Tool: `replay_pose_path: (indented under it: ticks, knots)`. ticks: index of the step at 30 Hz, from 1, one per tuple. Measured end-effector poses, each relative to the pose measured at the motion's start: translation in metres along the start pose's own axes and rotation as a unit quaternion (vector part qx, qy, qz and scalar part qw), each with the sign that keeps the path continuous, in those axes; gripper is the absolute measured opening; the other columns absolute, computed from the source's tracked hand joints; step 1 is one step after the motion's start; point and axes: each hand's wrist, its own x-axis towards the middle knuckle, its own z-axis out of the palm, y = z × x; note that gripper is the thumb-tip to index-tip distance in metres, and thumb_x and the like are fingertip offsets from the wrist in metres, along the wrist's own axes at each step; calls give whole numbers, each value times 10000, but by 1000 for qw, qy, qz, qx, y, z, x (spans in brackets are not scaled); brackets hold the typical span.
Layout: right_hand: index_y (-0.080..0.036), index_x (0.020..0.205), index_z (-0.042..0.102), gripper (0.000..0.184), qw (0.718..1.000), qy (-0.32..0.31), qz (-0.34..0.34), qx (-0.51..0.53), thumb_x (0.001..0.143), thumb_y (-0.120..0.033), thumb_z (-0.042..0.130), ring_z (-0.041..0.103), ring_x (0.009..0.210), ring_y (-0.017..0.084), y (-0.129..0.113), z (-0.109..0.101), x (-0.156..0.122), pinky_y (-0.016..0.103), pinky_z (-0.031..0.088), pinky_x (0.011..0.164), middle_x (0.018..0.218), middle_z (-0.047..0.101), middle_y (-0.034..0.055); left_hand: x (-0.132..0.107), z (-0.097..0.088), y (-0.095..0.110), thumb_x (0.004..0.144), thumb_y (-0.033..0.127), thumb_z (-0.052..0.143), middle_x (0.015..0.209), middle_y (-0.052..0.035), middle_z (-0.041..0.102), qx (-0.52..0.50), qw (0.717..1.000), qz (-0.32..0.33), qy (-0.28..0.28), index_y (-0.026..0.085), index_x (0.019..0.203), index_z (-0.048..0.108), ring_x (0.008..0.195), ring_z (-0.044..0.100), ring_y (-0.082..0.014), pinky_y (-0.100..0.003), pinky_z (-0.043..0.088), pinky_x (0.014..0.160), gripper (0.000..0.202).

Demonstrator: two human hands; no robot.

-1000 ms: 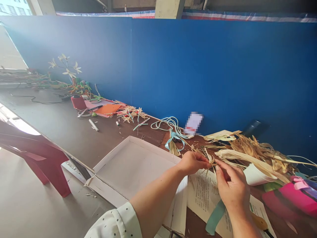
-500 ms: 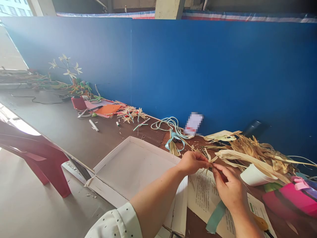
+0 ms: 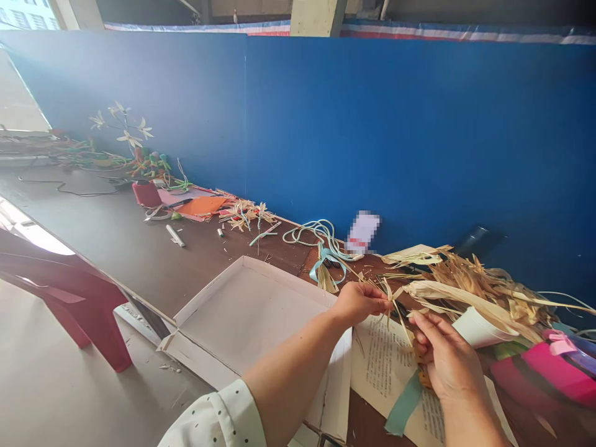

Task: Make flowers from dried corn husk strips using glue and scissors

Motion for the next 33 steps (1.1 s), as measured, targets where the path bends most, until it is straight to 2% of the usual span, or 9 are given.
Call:
replay_pose_path:
  ticks: [2,5,10,13,18,33]
  knots:
    - [-181,752,672,354,997,-25,31,73,533,-394,851,393,492,40,-4,2,-1,150,278,379,753,628,-1,-2,1,3,570,283,787,606,9,601,-4,1000,-6,-7,114,694,666,559,518,-65,-233,435,627,242]
    - [-175,740,677,332,991,-42,53,115,534,-360,860,385,492,29,-7,4,-4,134,288,373,782,633,7,-6,2,6,527,336,814,605,8,603,-12,1000,-13,-18,111,683,662,559,523,-65,-235,435,626,313]
    - [-157,793,709,359,990,-55,62,110,532,-347,865,397,521,32,-6,9,-6,122,320,388,823,650,41,-7,3,7,449,411,841,623,5,613,-20,999,-24,-36,108,703,671,571,537,-70,-257,454,662,431]
    - [-153,776,707,355,990,-49,63,112,523,-340,871,383,516,28,-6,13,-7,114,309,381,794,640,31,-7,3,7,416,413,852,617,7,610,-20,999,-24,-43,105,711,677,575,536,-72,-263,457,675,460]
    - [-153,749,700,341,989,-37,65,130,512,-320,879,364,503,15,-4,16,-7,105,300,372,762,618,5,-8,3,8,404,424,851,624,3,614,-20,999,-20,-45,103,710,679,590,545,-79,-258,453,665,476]
    - [-152,729,680,293,981,-69,76,165,545,-292,860,351,485,14,-4,15,-6,114,293,364,737,599,-6,-9,4,8,382,441,856,631,2,611,-28,998,-19,-50,102,718,687,614,556,-89,-263,469,673,505]
